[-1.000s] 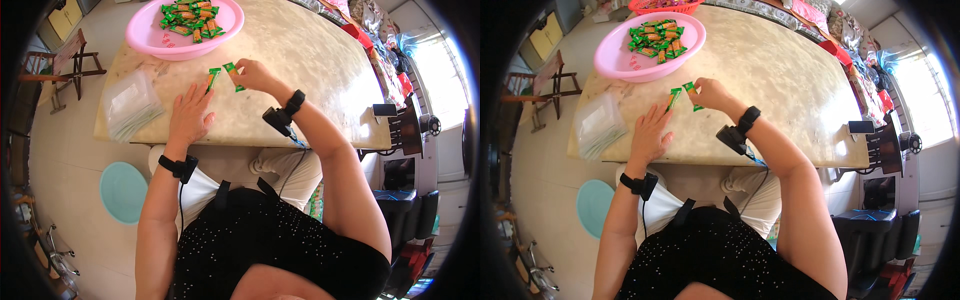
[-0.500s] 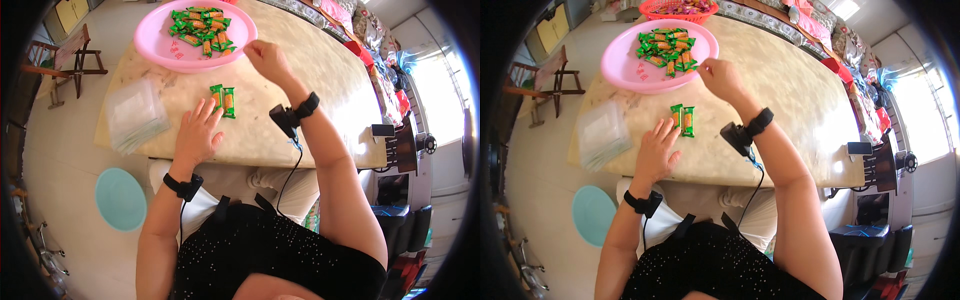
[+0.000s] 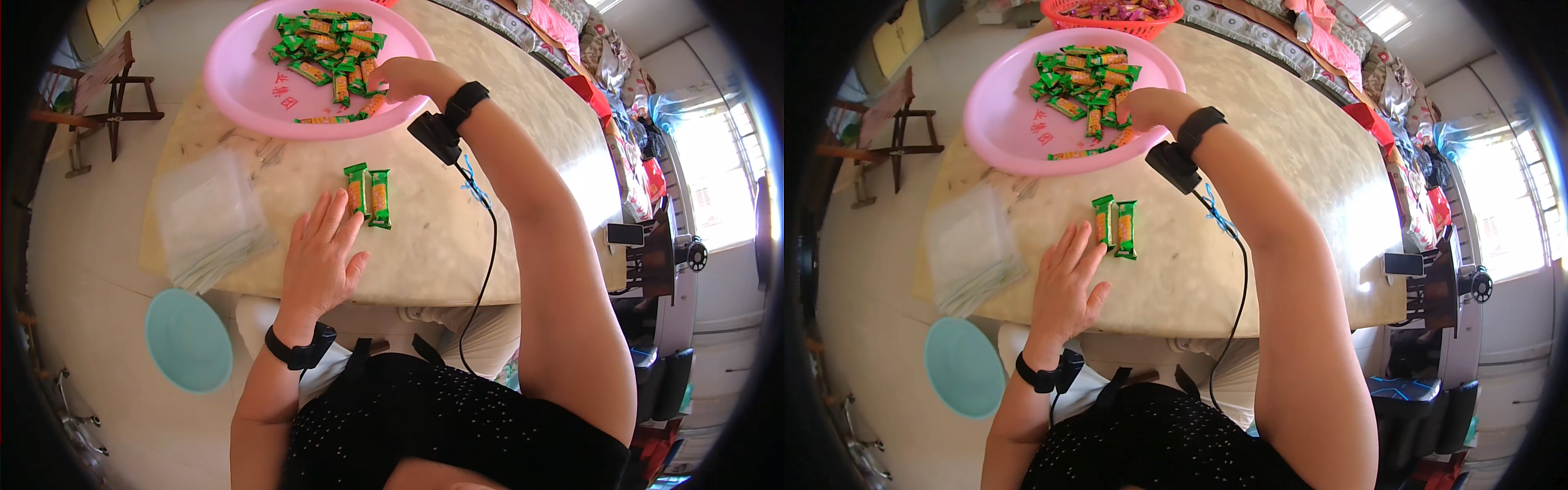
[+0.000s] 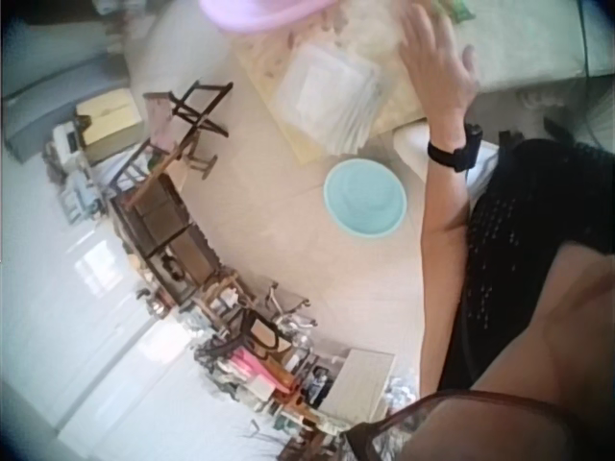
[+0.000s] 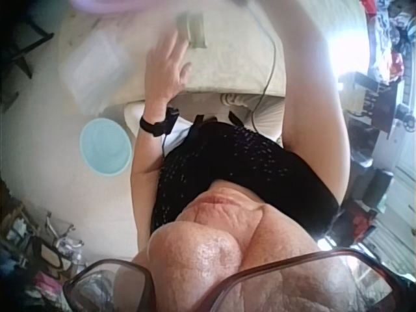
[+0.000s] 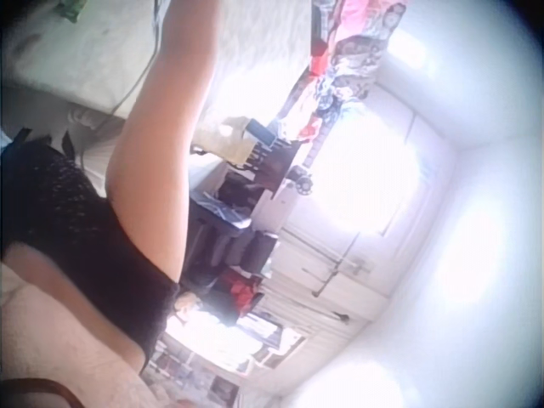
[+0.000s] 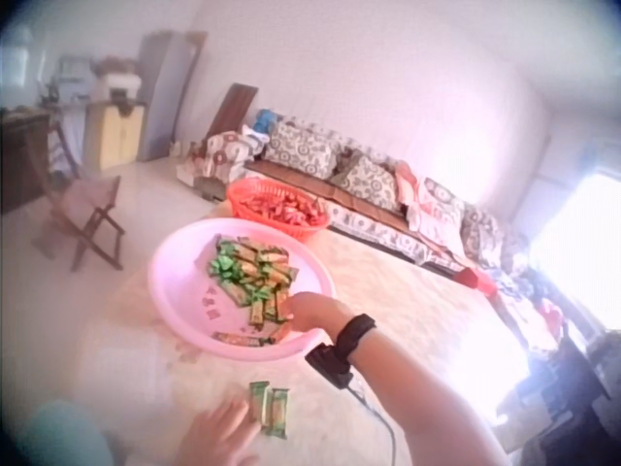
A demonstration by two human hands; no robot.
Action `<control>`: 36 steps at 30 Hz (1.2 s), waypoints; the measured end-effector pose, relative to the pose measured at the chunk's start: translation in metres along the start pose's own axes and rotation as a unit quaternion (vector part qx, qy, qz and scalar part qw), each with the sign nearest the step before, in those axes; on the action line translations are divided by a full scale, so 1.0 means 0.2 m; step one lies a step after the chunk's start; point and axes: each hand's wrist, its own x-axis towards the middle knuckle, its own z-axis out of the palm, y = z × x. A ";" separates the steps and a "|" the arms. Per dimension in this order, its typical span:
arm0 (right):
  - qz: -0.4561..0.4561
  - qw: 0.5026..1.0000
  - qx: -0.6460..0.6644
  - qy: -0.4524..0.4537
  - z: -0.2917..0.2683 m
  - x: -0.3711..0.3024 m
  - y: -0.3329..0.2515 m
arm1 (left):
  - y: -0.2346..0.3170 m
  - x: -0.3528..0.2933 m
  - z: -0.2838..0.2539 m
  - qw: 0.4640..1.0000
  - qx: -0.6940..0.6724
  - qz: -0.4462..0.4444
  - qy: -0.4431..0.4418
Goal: The person picks up individual green packaged snack bars from a bowl on the table, aligns four of them side-by-side on the tabletop, and then places them into a clear plastic bag one by one, sealing the bag at the end.
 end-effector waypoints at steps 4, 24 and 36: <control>-0.002 0.997 -0.032 -0.064 -0.01 0.03 -0.02 | 0.00 0.00 0.00 1.000 0.002 -0.008 -0.004; -0.059 0.930 0.309 0.189 -0.19 -0.62 0.03 | -0.02 -0.01 0.07 0.999 0.019 0.006 0.046; -0.026 0.990 0.139 -0.011 0.22 -0.83 -0.15 | -0.04 -0.02 0.10 0.997 0.068 0.015 0.046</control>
